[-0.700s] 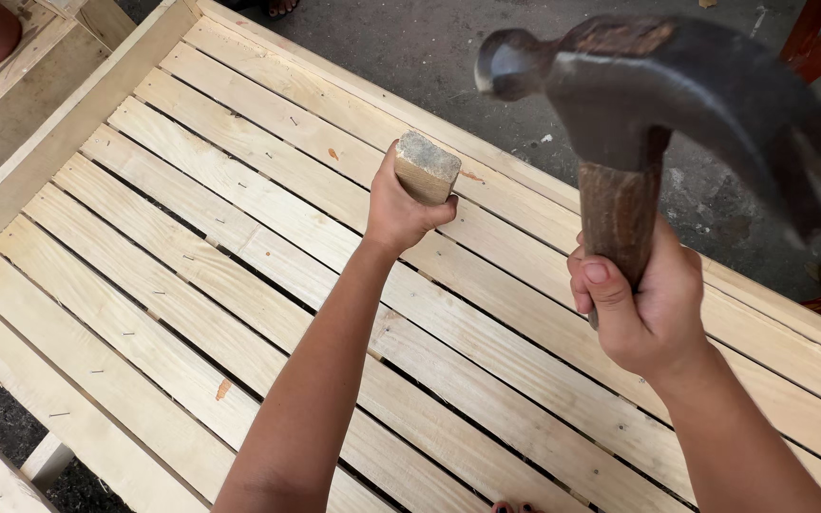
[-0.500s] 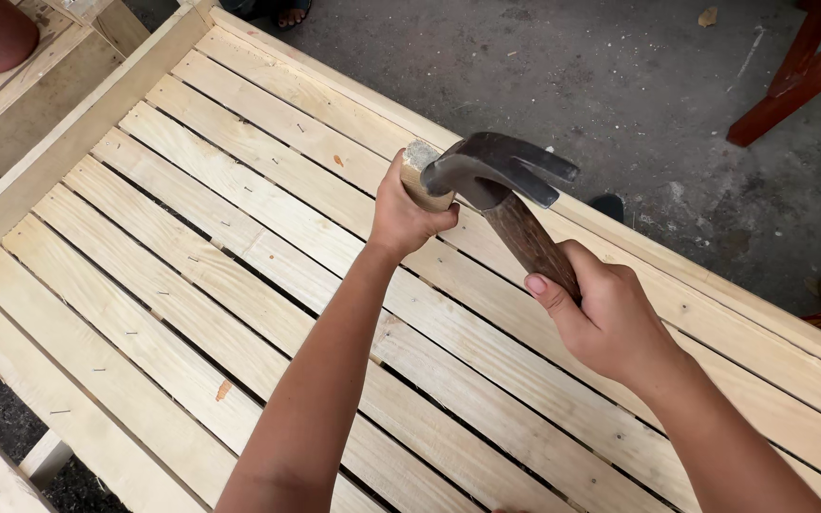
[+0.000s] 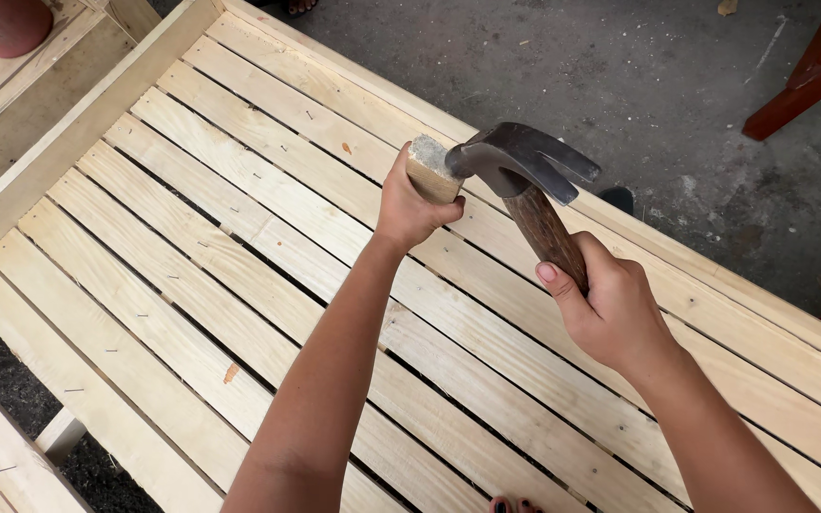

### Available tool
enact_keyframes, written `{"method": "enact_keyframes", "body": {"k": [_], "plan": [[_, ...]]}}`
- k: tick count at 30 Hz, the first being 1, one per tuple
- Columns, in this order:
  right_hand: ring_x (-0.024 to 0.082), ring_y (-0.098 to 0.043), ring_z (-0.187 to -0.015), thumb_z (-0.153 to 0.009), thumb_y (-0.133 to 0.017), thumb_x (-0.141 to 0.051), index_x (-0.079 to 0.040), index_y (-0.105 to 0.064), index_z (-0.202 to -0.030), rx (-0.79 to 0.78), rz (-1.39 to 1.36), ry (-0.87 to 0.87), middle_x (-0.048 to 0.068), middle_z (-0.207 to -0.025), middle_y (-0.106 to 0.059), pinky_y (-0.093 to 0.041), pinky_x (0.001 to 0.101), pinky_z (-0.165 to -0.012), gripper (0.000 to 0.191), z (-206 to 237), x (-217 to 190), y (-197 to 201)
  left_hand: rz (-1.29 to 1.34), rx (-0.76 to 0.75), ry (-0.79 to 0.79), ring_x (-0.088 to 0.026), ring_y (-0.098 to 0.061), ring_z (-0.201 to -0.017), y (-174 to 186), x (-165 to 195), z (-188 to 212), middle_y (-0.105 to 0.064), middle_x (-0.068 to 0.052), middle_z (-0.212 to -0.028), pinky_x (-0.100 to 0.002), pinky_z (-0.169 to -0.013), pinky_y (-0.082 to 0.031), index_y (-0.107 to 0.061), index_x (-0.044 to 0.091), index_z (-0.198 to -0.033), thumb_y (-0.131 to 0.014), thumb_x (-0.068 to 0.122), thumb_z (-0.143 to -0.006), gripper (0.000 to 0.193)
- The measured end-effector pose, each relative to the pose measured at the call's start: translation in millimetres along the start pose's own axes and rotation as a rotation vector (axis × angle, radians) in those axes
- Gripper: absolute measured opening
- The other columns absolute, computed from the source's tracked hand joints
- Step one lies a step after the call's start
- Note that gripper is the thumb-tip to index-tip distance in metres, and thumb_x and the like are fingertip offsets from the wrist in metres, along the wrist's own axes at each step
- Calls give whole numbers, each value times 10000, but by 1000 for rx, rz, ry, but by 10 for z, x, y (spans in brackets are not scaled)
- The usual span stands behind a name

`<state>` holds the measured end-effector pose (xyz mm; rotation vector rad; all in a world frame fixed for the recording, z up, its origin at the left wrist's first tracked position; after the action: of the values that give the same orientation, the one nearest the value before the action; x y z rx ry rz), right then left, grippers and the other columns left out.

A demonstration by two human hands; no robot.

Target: The person uses the claw of a hammer to pull nails out of slatted wooden frames, holding a small wood block in the other hand and bracing a foot on the frame. They work across different sections of the frames, extracting nails and setting the hammer and block down between pulls.

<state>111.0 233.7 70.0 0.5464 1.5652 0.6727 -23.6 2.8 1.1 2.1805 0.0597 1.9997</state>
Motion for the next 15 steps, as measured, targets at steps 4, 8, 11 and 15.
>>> {"method": "enact_keyframes", "body": {"k": [4,8,11,15], "plan": [[151,-554,-452,-1012,-578,-331,-41,-553,-896,108,-209,26,49,-551,-565,-449,317,-461,313,213,311,-331,-264,-16,-10,-273,-586,-1223,99,-175,28,-597,-115,-1273,-397,-1038,-513,-409,73,-1314,-1006,263,-556,984],[176,-571,-442,-1016,-566,-359,-25,-551,-868,7,-305,-204,70,-549,-588,-471,345,-449,365,330,658,-763,-395,179,-57,-354,-420,-1360,303,-573,450,-417,-191,-1428,-462,-1137,-389,-292,50,-1460,-967,235,-599,1109],[217,-599,-441,-987,-569,-387,-35,-586,-924,-30,-144,-186,84,-548,-616,-481,371,-458,359,326,802,-974,-642,250,161,-284,-406,-1477,314,-972,904,-458,-75,-1567,-551,-1257,-221,-479,156,-1460,-662,192,-960,535],[315,-617,-468,-980,-565,-436,-44,-601,-967,-102,130,-145,129,-539,-614,-466,433,-471,393,252,889,-1149,-827,110,244,-271,-186,-1581,247,-1268,1192,-308,-7,-1667,-549,-1273,-105,-448,217,-1520,-455,297,-1049,478]]}}
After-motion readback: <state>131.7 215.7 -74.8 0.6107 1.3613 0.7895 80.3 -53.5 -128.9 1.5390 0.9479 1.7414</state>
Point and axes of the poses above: each hand's wrist, its own z-axis away from the middle knuckle, its own y-axis out of the back of the hand, x = y × z, the point moved 3 cm from there along -z, towards the middle knuckle
